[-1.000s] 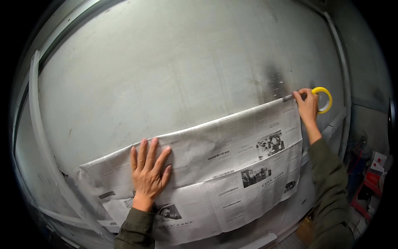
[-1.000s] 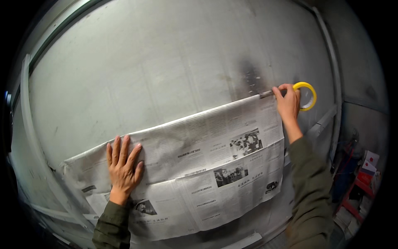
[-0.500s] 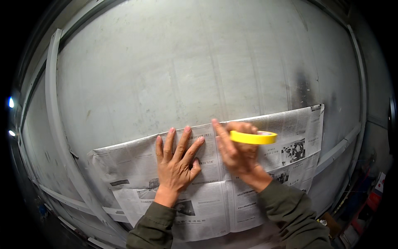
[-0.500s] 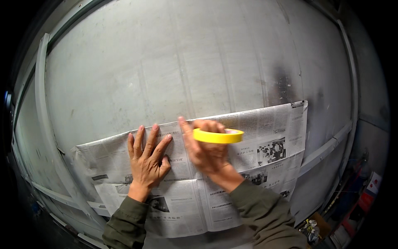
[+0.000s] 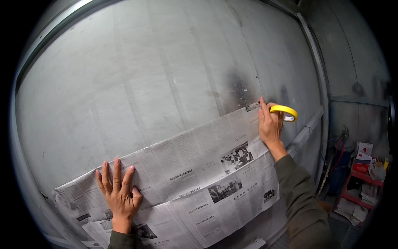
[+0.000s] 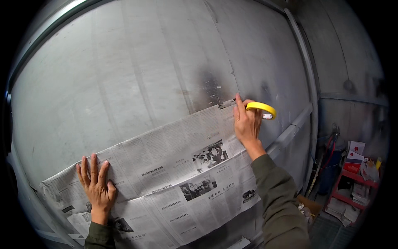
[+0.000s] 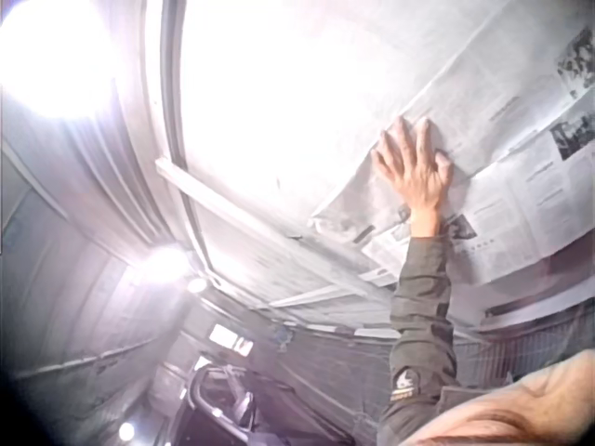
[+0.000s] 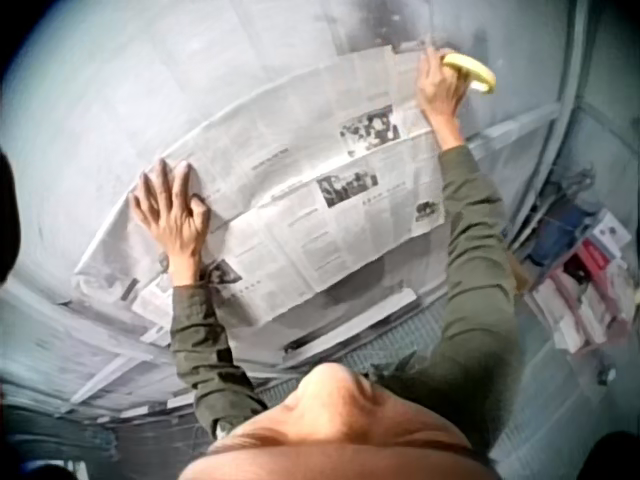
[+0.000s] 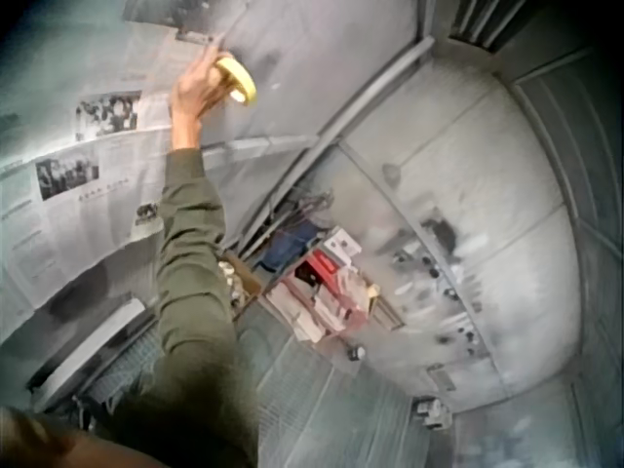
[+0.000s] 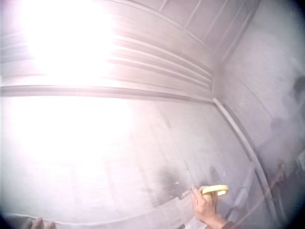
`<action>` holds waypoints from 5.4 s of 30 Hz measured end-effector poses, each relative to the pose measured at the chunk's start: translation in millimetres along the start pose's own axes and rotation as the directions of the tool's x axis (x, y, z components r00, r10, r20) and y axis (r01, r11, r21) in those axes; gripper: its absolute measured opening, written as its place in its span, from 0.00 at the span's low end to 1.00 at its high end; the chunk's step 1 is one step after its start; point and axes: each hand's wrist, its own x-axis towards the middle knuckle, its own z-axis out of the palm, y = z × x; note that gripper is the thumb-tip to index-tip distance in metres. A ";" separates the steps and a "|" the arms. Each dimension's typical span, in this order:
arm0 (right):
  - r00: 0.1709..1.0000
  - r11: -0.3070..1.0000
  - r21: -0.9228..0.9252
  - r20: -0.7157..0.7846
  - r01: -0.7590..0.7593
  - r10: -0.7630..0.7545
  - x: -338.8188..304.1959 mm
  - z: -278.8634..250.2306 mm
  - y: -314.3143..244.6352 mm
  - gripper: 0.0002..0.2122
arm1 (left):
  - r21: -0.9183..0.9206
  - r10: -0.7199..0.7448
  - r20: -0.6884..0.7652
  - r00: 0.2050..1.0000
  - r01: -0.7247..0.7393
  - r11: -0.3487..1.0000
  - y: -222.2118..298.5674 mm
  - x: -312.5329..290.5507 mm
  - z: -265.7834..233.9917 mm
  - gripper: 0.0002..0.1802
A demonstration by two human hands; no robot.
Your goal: The person unfolds a newspaper and secures it to a wall using yellow masking tape. Then, the person places the newspaper over the hood of a silver car and tapes it down along the edges to cover the surface.
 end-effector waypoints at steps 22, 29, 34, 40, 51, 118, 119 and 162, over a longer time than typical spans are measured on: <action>0.631 -0.626 0.203 0.495 -0.753 -0.597 22.3 -28.1 -287.5 0.25 | -0.027 -0.172 0.015 0.985 0.172 0.985 -117.0 -51.4 -9.6 0.35; 0.575 -0.578 0.176 0.515 -0.797 -0.636 24.7 -27.2 -286.3 0.24 | 0.133 -0.464 -0.045 0.885 0.465 0.875 -189.7 -88.4 -32.9 0.35; 0.573 -0.553 0.175 0.391 -0.814 -0.720 27.4 -21.2 -288.9 0.32 | 0.068 -0.489 -0.134 0.862 0.500 0.863 -122.3 -48.8 -58.3 0.34; 0.526 -0.446 0.339 0.195 -0.828 -0.828 23.4 -10.5 -287.3 0.35 | -0.659 -0.561 0.369 0.741 0.634 0.404 -26.0 -6.3 -74.3 0.24; 0.341 -0.260 0.460 0.102 -0.849 -0.935 19.7 -28.2 -285.2 0.27 | -0.646 -0.421 0.763 0.491 0.611 -0.457 28.2 5.5 -68.6 0.55; 0.632 -0.422 0.718 0.032 -0.554 -0.774 -3.2 -15.9 -294.8 0.20 | -0.797 -0.602 0.379 0.703 0.579 0.174 53.9 7.3 -67.0 0.56; 0.625 -0.418 0.717 0.033 -0.559 -0.780 -2.6 -15.7 -294.4 0.20 | -0.799 -0.608 0.379 0.697 0.578 0.164 54.0 8.1 -67.0 0.59; 0.576 -0.397 0.585 0.149 -0.707 -0.804 -8.2 -21.7 -294.4 0.11 | -0.578 -0.434 0.622 0.652 0.756 0.308 17.0 18.2 -112.8 0.47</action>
